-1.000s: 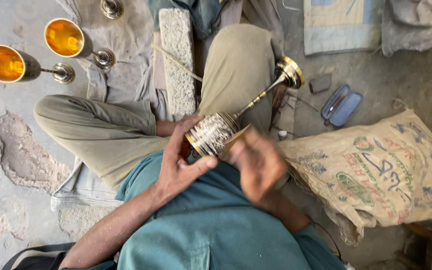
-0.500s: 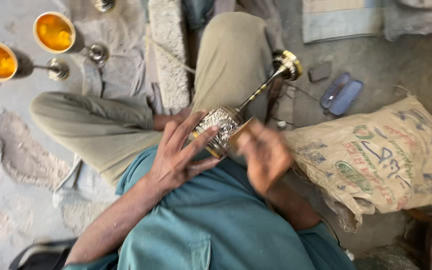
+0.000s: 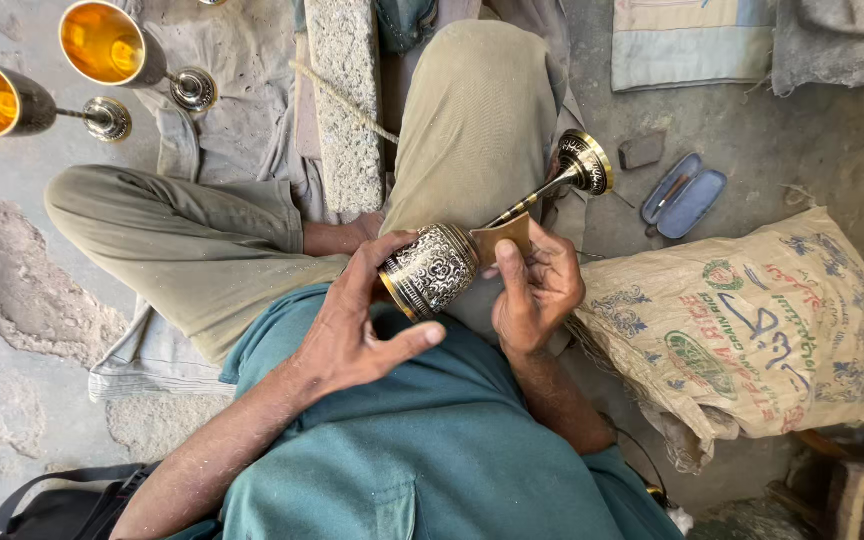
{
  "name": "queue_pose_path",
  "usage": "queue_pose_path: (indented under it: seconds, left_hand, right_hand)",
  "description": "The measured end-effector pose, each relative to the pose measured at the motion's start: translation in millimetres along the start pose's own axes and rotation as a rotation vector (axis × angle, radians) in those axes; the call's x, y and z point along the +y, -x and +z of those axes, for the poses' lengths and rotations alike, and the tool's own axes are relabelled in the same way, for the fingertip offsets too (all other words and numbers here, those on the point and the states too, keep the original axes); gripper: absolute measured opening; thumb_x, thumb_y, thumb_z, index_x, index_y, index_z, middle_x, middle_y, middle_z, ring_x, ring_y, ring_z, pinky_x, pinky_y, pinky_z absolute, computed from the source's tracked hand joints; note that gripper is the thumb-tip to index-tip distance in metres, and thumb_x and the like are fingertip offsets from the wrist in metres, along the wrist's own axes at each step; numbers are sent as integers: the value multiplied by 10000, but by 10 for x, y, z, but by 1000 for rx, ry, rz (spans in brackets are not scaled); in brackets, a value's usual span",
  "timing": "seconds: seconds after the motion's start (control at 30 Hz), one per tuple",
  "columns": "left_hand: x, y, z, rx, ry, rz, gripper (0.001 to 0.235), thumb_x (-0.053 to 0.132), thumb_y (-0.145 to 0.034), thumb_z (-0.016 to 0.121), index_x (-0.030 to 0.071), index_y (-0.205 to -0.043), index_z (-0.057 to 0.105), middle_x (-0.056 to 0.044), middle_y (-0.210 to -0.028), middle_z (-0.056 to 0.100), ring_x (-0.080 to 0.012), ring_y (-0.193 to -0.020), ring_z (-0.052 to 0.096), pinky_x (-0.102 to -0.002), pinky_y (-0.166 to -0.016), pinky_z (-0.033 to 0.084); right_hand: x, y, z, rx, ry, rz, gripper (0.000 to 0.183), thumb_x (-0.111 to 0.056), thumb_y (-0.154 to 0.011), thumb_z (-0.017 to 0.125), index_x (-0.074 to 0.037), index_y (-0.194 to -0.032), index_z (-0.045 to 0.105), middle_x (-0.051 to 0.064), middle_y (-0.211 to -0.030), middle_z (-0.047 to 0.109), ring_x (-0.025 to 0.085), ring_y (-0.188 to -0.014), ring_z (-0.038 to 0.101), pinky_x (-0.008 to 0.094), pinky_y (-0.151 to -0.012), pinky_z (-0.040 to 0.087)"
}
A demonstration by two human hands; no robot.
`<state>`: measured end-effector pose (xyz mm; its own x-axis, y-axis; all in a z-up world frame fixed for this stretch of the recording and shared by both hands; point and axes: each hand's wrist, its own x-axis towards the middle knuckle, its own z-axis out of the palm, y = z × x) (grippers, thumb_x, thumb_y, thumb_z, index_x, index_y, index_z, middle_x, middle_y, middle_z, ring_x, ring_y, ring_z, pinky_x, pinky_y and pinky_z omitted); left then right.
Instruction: The person sits cross-legged on the floor and uses a small flat tool to rub and polish the surface of an ornate metal goblet. They rotate the goblet to access different areas, focusing on the stem and bowl, and briefly set it down before picking it up again to continue polishing.
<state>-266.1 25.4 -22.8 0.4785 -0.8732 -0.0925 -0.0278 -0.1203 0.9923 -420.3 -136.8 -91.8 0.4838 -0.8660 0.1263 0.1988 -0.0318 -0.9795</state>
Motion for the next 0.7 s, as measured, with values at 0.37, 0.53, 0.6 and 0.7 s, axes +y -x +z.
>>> queue_pose_path:
  seconds: [0.37,0.53,0.6,0.7]
  left_hand:
    - [-55,0,110,72,404,31,874,129,-793,925,-46,-1509,455,-167,-1497,537,-220,-1407,541,-386,-1209,459]
    - [20,-7,55,155,-111,305,815,206,-718,970,61,-1416,576,-178,-1465,570,-298,-1362,607,-407,-1136,515]
    - [20,-178,-1,159,-245,359,797,223,-715,963,97,-1408,590,-202,-1476,550,-346,-1349,606,-423,-1096,538]
    - [9,-18,-10,93,-345,343,797,203,-731,939,117,-1433,572,-223,-1503,526,-398,-1356,581,-444,-1084,534]
  right_hand:
    - [-746,23,162,18,120,97,288,-40,-1057,724,74,-1309,642,115,-905,711,117,-715,639,238,-656,526]
    - [-886,6,162,-148,336,-26,319,-77,-976,748,31,-1251,628,140,-979,734,156,-810,700,281,-718,574]
    - [-803,-130,167,-160,323,-44,319,-74,-973,756,31,-1243,625,134,-982,737,140,-801,699,265,-698,566]
    - [-722,31,153,-232,476,-222,279,-56,-963,764,19,-1197,633,130,-982,724,157,-817,709,286,-706,573]
